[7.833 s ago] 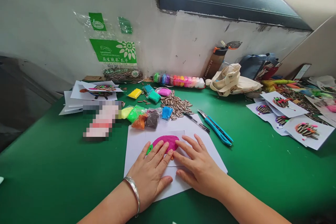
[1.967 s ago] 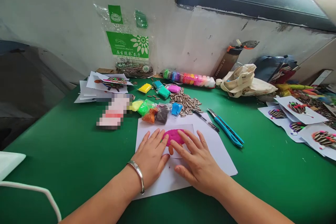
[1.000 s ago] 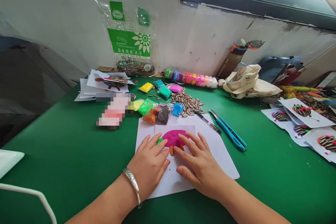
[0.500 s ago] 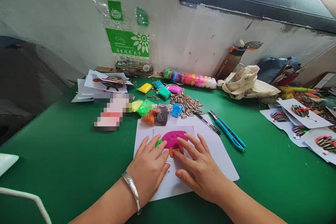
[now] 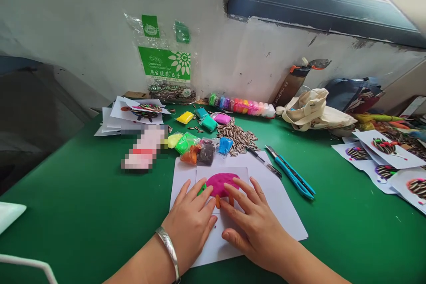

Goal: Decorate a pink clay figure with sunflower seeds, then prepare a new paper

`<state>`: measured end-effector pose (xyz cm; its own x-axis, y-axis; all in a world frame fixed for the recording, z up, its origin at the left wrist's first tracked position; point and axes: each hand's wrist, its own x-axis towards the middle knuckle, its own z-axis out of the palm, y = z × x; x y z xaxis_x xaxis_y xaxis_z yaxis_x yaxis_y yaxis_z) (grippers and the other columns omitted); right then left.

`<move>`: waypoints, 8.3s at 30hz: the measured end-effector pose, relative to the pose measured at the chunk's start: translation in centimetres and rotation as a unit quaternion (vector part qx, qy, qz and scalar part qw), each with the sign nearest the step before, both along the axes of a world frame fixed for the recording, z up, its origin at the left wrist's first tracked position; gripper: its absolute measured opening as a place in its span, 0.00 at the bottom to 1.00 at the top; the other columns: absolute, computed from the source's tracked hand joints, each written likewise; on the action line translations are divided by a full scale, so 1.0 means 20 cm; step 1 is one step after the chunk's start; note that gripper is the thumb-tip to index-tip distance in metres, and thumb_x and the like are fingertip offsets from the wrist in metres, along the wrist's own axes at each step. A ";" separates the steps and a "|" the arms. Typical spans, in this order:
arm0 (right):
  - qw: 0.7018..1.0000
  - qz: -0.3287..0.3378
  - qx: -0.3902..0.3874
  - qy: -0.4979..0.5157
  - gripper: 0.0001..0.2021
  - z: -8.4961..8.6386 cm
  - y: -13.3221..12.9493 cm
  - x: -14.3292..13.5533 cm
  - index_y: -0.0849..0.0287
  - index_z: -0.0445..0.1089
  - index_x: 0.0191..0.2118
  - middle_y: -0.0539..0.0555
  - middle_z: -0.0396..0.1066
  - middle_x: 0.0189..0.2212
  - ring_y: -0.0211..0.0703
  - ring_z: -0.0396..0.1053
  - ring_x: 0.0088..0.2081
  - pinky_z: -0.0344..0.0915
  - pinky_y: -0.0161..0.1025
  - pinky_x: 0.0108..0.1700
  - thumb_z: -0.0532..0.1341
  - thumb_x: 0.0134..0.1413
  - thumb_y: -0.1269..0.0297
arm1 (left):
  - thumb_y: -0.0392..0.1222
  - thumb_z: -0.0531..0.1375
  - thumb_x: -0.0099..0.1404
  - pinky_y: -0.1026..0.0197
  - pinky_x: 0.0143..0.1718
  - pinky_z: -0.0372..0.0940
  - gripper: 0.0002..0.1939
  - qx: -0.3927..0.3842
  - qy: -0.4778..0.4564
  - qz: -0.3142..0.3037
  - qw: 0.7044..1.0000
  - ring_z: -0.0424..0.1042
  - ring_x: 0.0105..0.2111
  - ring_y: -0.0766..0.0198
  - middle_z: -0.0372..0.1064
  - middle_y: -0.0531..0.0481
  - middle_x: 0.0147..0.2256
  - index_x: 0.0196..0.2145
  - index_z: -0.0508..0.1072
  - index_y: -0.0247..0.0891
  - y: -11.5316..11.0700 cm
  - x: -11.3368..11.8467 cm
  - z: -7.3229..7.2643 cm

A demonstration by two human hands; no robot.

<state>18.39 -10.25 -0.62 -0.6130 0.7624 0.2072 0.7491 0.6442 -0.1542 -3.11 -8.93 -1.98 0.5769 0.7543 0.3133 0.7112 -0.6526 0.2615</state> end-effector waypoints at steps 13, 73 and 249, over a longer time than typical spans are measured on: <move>1.000 0.014 -0.002 0.005 0.21 0.08 0.06 -0.03 0.49 0.65 0.56 0.55 0.57 0.61 0.58 0.47 0.63 0.35 0.68 0.62 0.54 0.60 0.50 | 0.38 0.50 0.69 0.38 0.59 0.52 0.15 -0.003 -0.008 0.019 1.000 0.57 0.60 0.49 0.69 0.47 0.52 0.47 0.73 0.39 0.04 -0.03 0.07; 0.998 -0.027 -0.038 0.047 0.18 0.05 0.12 -0.01 0.45 0.66 0.55 0.52 0.60 0.59 0.57 0.51 0.61 0.46 0.67 0.60 0.53 0.61 0.51 | 0.37 0.53 0.67 0.34 0.59 0.51 0.15 0.003 0.050 -0.004 0.999 0.52 0.61 0.45 0.65 0.45 0.56 0.51 0.71 0.40 0.04 -0.01 0.06; 0.998 -0.030 -0.046 -0.026 0.24 0.04 0.28 0.04 0.48 0.64 0.57 0.57 0.52 0.64 0.62 0.41 0.65 0.32 0.67 0.62 0.46 0.62 0.44 | 0.41 0.58 0.65 0.35 0.55 0.59 0.20 -0.075 0.135 0.008 0.988 0.61 0.58 0.45 0.64 0.42 0.57 0.54 0.68 0.36 0.21 -0.06 0.09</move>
